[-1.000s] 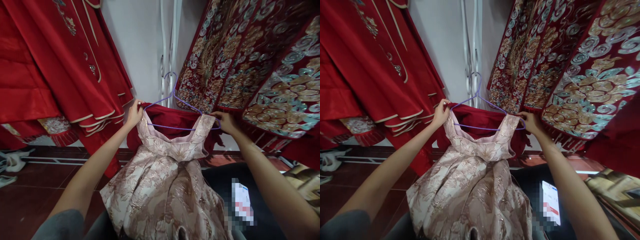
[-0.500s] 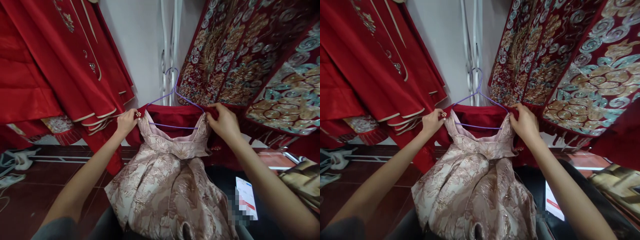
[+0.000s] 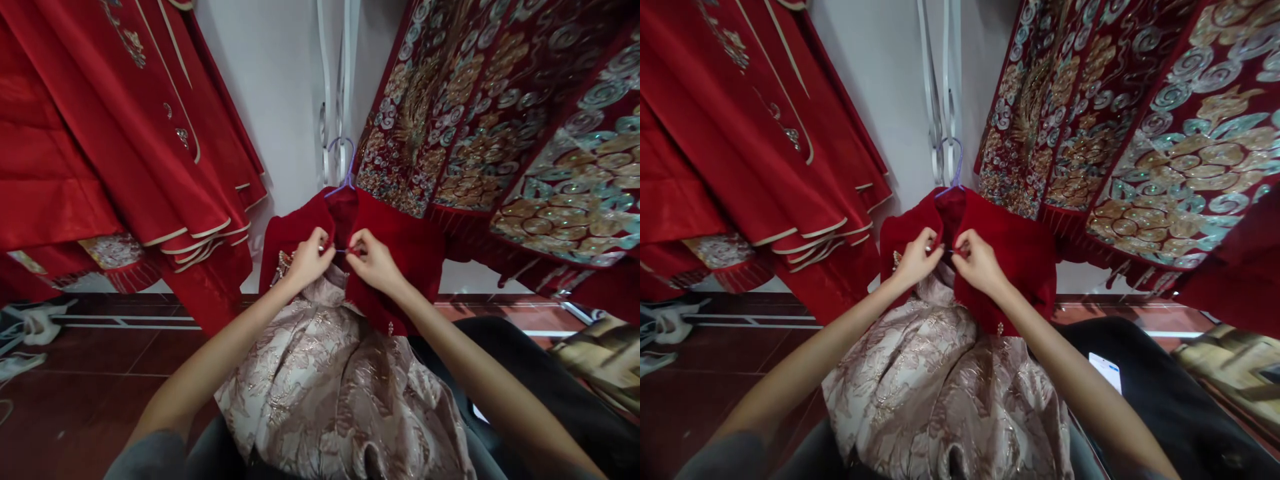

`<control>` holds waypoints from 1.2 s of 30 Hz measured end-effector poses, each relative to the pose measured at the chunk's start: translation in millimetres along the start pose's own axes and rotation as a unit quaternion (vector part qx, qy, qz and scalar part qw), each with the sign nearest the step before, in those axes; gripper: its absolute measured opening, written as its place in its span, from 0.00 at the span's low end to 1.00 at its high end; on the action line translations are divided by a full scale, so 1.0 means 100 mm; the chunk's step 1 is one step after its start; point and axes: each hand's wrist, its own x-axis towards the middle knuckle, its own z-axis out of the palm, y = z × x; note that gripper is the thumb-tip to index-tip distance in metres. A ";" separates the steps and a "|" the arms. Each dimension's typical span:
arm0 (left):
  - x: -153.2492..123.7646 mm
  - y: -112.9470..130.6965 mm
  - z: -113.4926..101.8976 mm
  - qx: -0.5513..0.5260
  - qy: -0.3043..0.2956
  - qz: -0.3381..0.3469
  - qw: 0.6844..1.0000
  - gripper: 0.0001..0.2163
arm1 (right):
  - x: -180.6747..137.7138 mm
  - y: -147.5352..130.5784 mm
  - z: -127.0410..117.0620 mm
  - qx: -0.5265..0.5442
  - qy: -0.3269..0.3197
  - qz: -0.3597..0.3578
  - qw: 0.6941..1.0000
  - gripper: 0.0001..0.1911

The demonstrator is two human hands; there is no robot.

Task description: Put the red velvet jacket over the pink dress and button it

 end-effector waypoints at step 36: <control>-0.32 0.06 -0.15 -0.167 -0.063 0.038 0.983 0.07 | -0.17 -0.14 0.07 0.099 -0.012 -0.027 0.995 0.08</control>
